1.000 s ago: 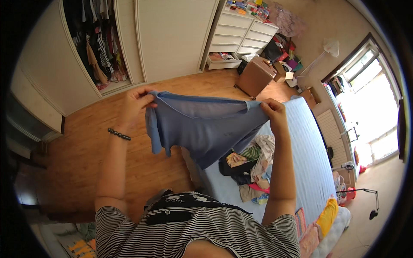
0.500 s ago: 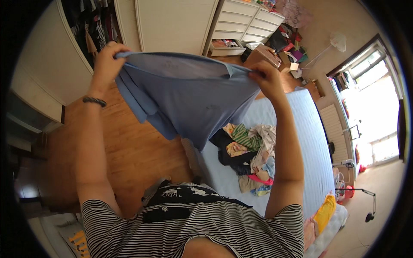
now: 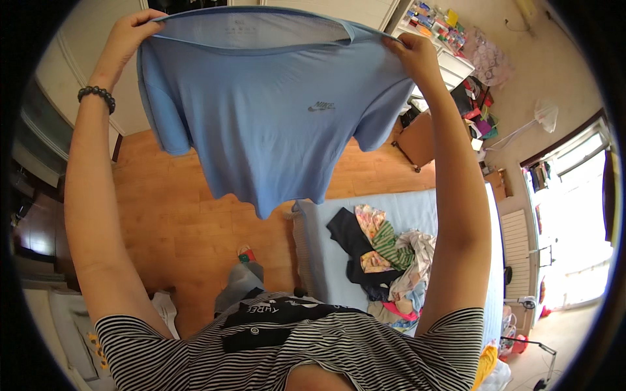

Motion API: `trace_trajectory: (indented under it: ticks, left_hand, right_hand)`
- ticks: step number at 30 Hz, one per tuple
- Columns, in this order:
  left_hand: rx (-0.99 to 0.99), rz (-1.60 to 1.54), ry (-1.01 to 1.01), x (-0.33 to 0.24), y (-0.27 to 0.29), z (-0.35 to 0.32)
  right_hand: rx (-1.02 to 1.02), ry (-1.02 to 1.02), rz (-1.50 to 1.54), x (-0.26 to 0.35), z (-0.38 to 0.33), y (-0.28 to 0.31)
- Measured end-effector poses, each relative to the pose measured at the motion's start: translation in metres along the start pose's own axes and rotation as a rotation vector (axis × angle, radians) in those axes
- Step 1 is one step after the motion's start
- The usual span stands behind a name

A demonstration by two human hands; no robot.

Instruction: The person picks up a blue t-shirt from a pile on the bed, places it on a hanger, and hangs it in a closet. They then sit on the bed and use a seam ripper to remove stitches from a floral garment.

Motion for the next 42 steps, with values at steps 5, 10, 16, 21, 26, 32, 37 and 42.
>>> trace_trajectory:
  ticks: [5, 10, 16, 21, 26, 32, 37, 42]
  left_hand:
    - [0.010, 0.000, 0.027, 0.063, 0.043, 0.037]
    - [-0.101, 0.011, 0.019, 0.123, 0.088, 0.071]
    - [-0.170, 0.039, 0.168, 0.215, 0.126, 0.100]
    - [-0.181, -0.056, 0.271, 0.284, 0.112, 0.095]
    - [-0.223, -0.263, 0.291, 0.297, 0.082, 0.122]
    - [-0.239, 0.318, 0.096, 0.363, 0.038, 0.160]
    - [-0.444, 0.366, 0.364, 0.402, 0.020, 0.150]
    - [-0.629, -0.458, 0.595, 0.453, 0.007, 0.155]
  right_hand:
    - [0.125, 0.000, -0.014, 0.038, 0.060, -0.049]
    - [0.208, 0.115, 0.129, 0.047, 0.096, -0.123]
    - [0.339, -0.285, 0.613, 0.083, 0.106, -0.244]
    - [0.480, -0.100, 0.395, 0.070, 0.097, -0.342]
    - [0.510, -0.313, 1.175, 0.055, 0.147, -0.378]
    - [0.634, -0.175, 0.675, 0.044, 0.223, -0.460]
    - [0.828, -0.277, 1.068, 0.039, 0.298, -0.518]
    - [1.159, 0.104, 0.850, 0.078, 0.363, -0.593]
Point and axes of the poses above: each hand's wrist, its own z-axis towards the middle knuckle, its own y-axis out of the back of the hand, x = y × z, the point moved 3 cm from there along z, towards the middle knuckle, and after that the axes turned 5 degrees about -x, right-handed, at the moved point
